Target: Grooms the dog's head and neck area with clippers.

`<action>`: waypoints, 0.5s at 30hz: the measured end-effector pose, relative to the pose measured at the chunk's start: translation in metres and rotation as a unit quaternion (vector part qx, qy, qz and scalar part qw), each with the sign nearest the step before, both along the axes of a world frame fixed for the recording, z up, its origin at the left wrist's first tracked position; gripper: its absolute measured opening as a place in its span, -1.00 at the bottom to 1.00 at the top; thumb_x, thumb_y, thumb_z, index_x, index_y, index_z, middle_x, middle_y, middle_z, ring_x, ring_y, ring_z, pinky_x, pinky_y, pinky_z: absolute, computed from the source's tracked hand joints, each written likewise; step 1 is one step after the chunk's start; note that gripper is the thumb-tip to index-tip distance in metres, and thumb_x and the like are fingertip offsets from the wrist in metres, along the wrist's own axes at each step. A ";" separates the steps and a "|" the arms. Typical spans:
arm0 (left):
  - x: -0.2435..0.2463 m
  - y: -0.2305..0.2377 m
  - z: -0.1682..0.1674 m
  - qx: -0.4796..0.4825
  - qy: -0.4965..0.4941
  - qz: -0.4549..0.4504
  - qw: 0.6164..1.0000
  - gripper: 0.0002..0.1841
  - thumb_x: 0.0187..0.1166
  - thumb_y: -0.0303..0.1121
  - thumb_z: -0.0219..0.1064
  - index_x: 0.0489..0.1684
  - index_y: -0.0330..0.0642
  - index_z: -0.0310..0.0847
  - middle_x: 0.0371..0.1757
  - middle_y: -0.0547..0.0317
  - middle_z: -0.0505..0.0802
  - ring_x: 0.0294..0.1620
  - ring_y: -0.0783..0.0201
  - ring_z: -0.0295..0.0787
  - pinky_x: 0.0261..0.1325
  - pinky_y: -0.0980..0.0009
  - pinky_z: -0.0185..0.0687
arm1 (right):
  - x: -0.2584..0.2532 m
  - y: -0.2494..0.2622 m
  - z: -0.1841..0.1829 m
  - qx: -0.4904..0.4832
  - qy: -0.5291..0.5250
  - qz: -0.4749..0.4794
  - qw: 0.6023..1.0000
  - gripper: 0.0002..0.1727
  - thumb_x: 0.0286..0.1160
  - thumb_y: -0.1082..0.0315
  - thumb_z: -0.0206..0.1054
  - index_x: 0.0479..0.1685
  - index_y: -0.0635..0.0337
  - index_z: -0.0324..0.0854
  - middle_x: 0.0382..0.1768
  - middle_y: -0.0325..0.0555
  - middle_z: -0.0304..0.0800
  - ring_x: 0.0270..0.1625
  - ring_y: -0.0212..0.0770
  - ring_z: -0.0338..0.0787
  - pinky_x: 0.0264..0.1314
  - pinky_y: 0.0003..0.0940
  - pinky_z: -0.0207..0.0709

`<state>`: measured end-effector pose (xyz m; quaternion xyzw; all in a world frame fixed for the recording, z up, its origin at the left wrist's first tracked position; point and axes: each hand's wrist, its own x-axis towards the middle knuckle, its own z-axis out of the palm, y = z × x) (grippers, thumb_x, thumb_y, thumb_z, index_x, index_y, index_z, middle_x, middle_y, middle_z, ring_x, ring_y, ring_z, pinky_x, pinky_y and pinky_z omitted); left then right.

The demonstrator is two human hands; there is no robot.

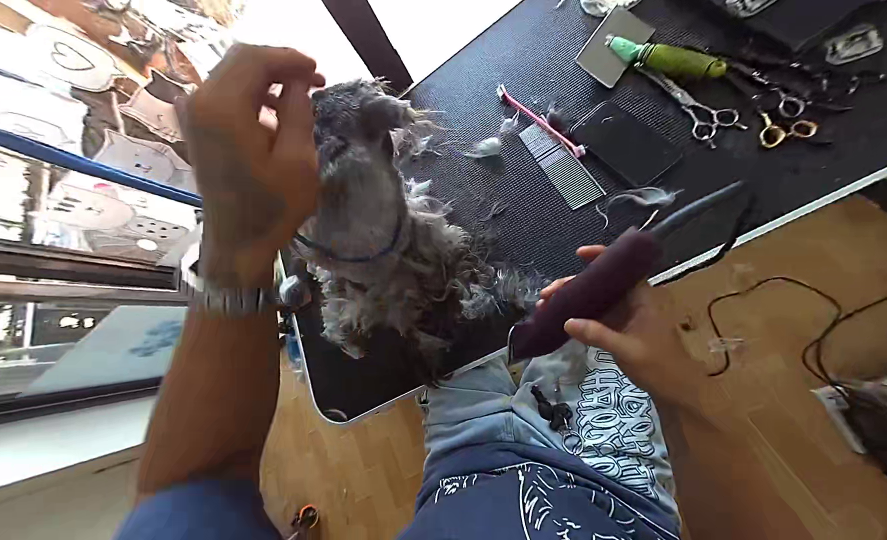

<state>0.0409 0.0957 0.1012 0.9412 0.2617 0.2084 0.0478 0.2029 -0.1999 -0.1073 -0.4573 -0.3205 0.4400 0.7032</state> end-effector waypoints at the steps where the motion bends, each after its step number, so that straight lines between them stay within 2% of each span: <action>1: 0.023 0.018 0.006 -0.031 0.043 0.021 0.998 -0.57 0.81 -0.29 -0.07 0.44 -0.31 0.56 0.27 -0.14 0.81 0.10 0.17 0.82 0.20 0.18 0.71 | -0.005 -0.001 -0.004 -0.003 0.006 0.016 1.000 -0.10 0.30 0.33 0.57 0.70 0.07 0.14 0.14 -0.06 0.87 0.16 -0.07 0.89 0.24 -0.14 0.81; 3: 0.059 0.044 0.013 -0.109 0.139 0.063 0.982 -0.54 0.79 -0.34 -0.08 0.59 -0.27 0.42 0.19 -0.10 0.83 -0.06 0.21 0.79 0.08 0.15 0.68 | -0.014 -0.005 -0.011 -0.004 0.029 0.034 0.999 -0.11 0.31 0.35 0.57 0.68 0.13 0.13 0.15 -0.01 0.84 0.18 -0.04 0.88 0.24 -0.12 0.81; 5: 0.076 0.059 0.013 -0.163 0.206 0.097 0.960 -0.58 0.79 -0.38 -0.01 0.55 -0.23 0.48 0.00 -0.02 0.87 -0.23 0.31 0.72 -0.05 0.22 0.64 | -0.020 -0.009 -0.019 -0.004 0.046 0.035 0.998 -0.12 0.30 0.37 0.57 0.64 0.23 0.14 0.17 0.04 0.82 0.20 -0.03 0.87 0.22 -0.14 0.82; 7: 0.082 0.067 0.013 -0.176 0.254 0.141 0.941 -0.59 0.78 -0.37 0.05 0.56 -0.17 0.49 0.03 -0.03 0.87 -0.13 0.24 0.76 0.02 0.15 0.64 | -0.022 -0.012 -0.027 -0.011 0.064 0.039 0.997 -0.13 0.29 0.38 0.57 0.63 0.26 0.14 0.17 0.04 0.83 0.20 -0.02 0.87 0.23 -0.15 0.82; 9: 0.077 0.080 0.016 -0.151 0.271 0.170 0.935 -0.50 0.71 -0.38 0.07 0.65 -0.22 0.38 0.25 -0.23 0.79 0.16 -0.04 0.76 0.25 -0.12 0.60 | -0.022 -0.012 -0.034 -0.015 0.087 0.049 0.995 -0.13 0.29 0.41 0.56 0.63 0.28 0.14 0.17 0.07 0.82 0.21 0.00 0.87 0.23 -0.14 0.83; 10: 0.074 0.088 0.018 -0.140 0.272 0.183 0.934 -0.48 0.68 -0.37 0.07 0.65 -0.26 0.36 0.30 -0.30 0.75 0.22 -0.13 0.74 0.29 -0.20 0.57 | -0.022 -0.011 -0.037 -0.016 0.092 0.054 0.994 -0.13 0.29 0.42 0.55 0.63 0.29 0.13 0.18 0.07 0.82 0.21 -0.01 0.87 0.23 -0.14 0.83; 11: 0.070 0.092 0.020 -0.137 0.269 0.196 0.933 -0.48 0.66 -0.37 0.07 0.63 -0.27 0.39 0.26 -0.29 0.75 0.10 -0.08 0.75 0.16 -0.15 0.61 | -0.022 -0.010 -0.038 -0.020 0.098 0.060 0.993 -0.13 0.28 0.42 0.55 0.62 0.29 0.12 0.18 0.06 0.82 0.21 -0.02 0.87 0.24 -0.16 0.82; 13: 0.065 0.091 0.024 -0.163 0.262 0.214 0.927 -0.58 0.72 -0.35 0.09 0.51 -0.20 0.51 0.10 -0.13 0.78 -0.23 0.17 0.65 -0.15 0.10 0.59 | -0.021 -0.006 -0.039 -0.026 0.111 0.073 0.991 -0.12 0.26 0.42 0.56 0.62 0.30 0.13 0.18 0.06 0.82 0.21 -0.02 0.87 0.23 -0.17 0.83; 15: 0.063 0.093 0.027 -0.201 0.261 0.212 0.920 -0.63 0.73 -0.37 0.12 0.45 -0.15 0.56 0.01 0.01 0.79 -0.37 0.33 0.57 -0.28 0.27 0.53 | -0.021 -0.001 -0.037 -0.025 0.121 0.086 0.989 -0.12 0.26 0.43 0.57 0.62 0.28 0.13 0.18 0.04 0.82 0.21 -0.03 0.88 0.23 -0.17 0.83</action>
